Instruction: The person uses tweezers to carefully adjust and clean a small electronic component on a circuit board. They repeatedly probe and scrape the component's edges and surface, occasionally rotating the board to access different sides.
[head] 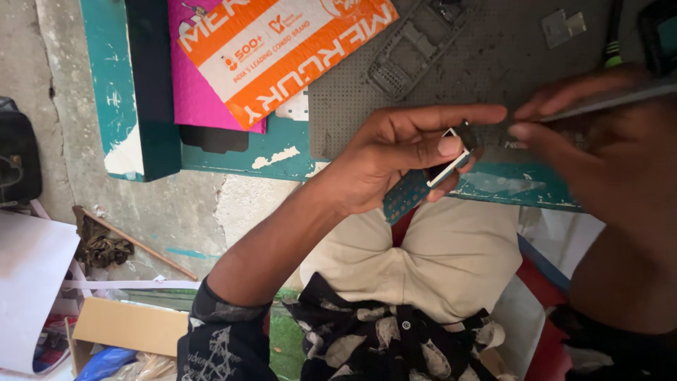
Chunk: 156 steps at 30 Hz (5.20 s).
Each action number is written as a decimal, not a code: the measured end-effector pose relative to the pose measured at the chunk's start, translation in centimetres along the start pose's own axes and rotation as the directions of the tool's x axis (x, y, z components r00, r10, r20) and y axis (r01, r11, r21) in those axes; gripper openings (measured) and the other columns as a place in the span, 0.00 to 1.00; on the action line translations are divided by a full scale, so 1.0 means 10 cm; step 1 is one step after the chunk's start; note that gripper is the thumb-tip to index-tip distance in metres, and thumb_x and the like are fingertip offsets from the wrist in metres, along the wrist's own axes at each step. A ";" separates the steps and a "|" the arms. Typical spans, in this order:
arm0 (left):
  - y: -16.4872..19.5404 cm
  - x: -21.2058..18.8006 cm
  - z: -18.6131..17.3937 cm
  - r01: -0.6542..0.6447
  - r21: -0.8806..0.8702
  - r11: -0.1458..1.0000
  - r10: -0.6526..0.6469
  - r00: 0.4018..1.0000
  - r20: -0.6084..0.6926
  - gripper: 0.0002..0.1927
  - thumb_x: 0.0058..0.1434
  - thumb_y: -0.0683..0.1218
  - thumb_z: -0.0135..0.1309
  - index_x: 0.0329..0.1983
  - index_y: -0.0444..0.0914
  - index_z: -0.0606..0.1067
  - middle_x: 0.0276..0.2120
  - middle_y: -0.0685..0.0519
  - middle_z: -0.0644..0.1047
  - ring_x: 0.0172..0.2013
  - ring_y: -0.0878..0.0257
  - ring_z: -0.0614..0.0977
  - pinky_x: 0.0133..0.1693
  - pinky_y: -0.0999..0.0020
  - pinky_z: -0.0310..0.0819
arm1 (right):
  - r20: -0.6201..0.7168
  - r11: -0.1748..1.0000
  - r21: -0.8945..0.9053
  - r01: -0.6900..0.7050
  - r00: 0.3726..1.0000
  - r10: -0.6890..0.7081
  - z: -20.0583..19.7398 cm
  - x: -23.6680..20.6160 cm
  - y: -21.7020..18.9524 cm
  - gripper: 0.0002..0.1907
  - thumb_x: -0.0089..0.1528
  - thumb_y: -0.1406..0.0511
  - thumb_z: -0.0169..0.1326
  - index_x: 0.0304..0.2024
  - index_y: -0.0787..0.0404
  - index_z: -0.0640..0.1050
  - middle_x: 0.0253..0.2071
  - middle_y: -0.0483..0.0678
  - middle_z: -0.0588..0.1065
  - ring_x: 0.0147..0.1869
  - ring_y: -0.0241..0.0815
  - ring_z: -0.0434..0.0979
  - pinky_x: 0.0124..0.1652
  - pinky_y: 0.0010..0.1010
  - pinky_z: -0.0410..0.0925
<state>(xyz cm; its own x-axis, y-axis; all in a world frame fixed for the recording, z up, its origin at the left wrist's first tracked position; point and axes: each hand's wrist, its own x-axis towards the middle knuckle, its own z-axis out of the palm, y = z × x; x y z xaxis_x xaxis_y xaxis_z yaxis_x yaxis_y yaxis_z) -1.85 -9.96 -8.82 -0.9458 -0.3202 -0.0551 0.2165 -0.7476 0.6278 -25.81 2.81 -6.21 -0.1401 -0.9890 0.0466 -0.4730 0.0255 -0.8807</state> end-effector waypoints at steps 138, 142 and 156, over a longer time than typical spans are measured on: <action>0.16 0.32 -0.45 0.007 -0.010 1.000 -0.007 1.000 0.012 0.24 0.80 0.44 0.54 0.72 0.27 0.66 0.31 0.49 0.79 0.29 0.65 0.76 0.37 0.71 0.70 | 0.272 0.898 -0.109 -0.426 0.856 0.439 0.06 -0.01 0.27 0.13 0.66 0.75 0.52 0.54 0.68 0.73 0.54 0.61 0.81 0.53 0.51 0.82 0.48 0.40 0.75; 0.14 0.32 -0.47 -0.006 -0.016 1.000 0.007 1.000 0.028 0.23 0.80 0.44 0.54 0.72 0.28 0.66 0.33 0.48 0.79 0.29 0.65 0.76 0.37 0.70 0.70 | 0.199 0.997 0.055 -0.059 0.979 0.047 -0.01 -0.08 0.33 0.16 0.67 0.69 0.52 0.55 0.67 0.66 0.57 0.53 0.77 0.58 0.46 0.81 0.57 0.34 0.77; 0.20 0.24 -0.53 -0.016 0.041 0.999 0.015 0.999 0.029 0.22 0.81 0.45 0.54 0.72 0.30 0.68 0.32 0.49 0.78 0.28 0.64 0.77 0.38 0.70 0.70 | 0.158 0.981 -0.120 -0.154 0.972 0.172 -0.47 -1.11 1.56 0.10 0.69 0.64 0.47 0.50 0.56 0.75 0.54 0.51 0.79 0.54 0.45 0.84 0.49 0.37 0.80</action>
<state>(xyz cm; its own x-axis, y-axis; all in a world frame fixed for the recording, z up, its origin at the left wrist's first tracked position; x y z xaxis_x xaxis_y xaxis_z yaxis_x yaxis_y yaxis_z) -2.43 -15.35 -11.79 -0.9492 -0.3139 -0.0235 0.2212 -0.7180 0.6600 -35.68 14.82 -18.22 -0.0805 -0.9803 -0.1804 -0.5464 0.1947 -0.8145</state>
